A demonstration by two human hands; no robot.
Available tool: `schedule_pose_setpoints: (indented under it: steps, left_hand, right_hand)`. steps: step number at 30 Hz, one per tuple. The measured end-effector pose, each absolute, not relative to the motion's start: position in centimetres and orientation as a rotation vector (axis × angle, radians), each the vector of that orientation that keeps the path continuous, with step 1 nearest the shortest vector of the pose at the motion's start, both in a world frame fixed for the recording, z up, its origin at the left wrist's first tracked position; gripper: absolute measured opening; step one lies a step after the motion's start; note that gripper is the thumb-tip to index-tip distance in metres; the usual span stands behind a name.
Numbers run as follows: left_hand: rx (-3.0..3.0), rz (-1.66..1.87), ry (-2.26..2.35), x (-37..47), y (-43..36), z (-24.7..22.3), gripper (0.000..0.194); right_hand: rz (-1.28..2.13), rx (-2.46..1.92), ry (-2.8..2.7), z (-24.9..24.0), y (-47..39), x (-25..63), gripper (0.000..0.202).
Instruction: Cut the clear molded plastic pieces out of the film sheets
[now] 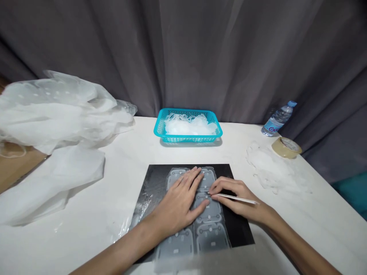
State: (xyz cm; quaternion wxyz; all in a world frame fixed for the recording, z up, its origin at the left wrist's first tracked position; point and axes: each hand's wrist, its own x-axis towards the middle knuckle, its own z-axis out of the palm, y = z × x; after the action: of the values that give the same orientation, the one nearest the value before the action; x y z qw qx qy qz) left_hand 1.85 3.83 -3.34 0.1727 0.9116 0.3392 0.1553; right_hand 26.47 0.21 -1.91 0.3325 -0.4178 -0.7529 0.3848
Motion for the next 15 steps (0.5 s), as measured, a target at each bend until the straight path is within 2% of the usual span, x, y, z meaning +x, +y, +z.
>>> schedule_pose_setpoints:
  steps: [11,15]
  left_hand:
    - [2.502,0.378,1.042,2.12,4.13,-2.63,0.052]
    - [2.515,0.374,1.052,2.16,4.08,-2.77,0.053]
  right_hand:
    - [0.995,-1.032,-2.032,-1.8,0.36,26.7,0.008]
    - [0.945,-1.02,-2.076,-1.79,0.28,26.56,0.008]
